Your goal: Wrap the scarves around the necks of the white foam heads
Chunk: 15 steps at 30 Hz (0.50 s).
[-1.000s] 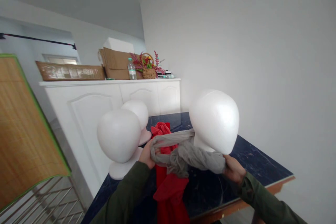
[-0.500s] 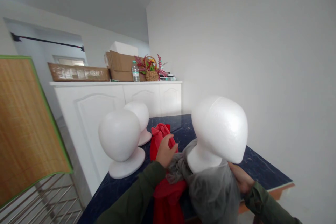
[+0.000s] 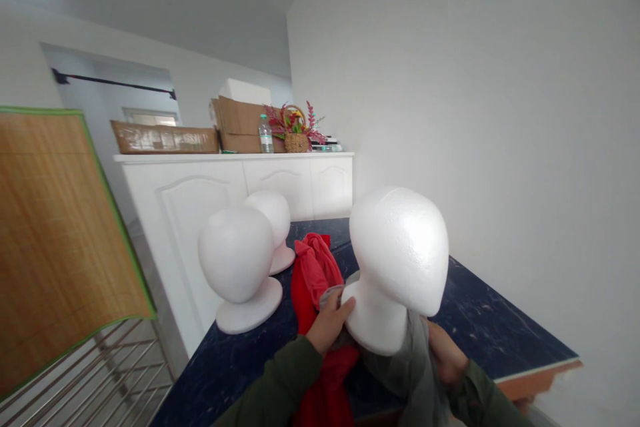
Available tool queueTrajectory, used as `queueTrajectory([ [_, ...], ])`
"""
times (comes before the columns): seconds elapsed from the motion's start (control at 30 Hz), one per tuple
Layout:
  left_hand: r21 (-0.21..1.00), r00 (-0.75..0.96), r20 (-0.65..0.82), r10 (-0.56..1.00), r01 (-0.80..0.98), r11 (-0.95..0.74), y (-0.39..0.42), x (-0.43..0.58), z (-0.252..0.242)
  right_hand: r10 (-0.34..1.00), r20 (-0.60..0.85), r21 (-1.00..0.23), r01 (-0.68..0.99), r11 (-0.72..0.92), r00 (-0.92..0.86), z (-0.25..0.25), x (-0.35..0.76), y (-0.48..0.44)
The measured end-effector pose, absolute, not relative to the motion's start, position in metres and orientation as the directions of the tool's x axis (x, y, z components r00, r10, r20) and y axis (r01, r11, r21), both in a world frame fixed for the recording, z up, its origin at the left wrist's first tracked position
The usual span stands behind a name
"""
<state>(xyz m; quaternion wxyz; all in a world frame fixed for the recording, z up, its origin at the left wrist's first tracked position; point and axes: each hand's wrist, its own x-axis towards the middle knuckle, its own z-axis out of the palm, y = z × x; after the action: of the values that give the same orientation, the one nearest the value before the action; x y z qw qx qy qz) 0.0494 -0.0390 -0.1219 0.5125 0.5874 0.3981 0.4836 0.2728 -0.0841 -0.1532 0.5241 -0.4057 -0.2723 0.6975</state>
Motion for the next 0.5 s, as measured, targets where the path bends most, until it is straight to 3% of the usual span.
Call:
queueTrajectory([
  [0.13, 0.981, 0.188, 0.182, 0.965, -0.096, -0.166, -0.049, 0.046, -0.114, 0.962, -0.251, -0.803, -0.532, -0.271, -0.11, -0.145, 0.266, -0.092],
  [0.33, 0.915, 0.37, -0.121, 0.921, -0.319, 0.248, -0.073, 0.043, -0.105, 0.976, -0.157, -0.835, -0.507, -0.212, -0.149, -0.118, 0.253, -0.104],
  [0.43, 0.895, 0.332, -0.154, 0.931, -0.353, 0.274, -0.08, 0.037, -0.104, 0.968, -0.134, -0.848, -0.48, -0.224, -0.214, -0.108, 0.254, -0.102],
  [0.5, 0.891, 0.279, -0.165, 0.946, -0.369, 0.264, -0.086, 0.029, -0.103, 0.98, -0.125, -0.87, -0.457, -0.183, -0.154, -0.104, 0.258, -0.095],
])
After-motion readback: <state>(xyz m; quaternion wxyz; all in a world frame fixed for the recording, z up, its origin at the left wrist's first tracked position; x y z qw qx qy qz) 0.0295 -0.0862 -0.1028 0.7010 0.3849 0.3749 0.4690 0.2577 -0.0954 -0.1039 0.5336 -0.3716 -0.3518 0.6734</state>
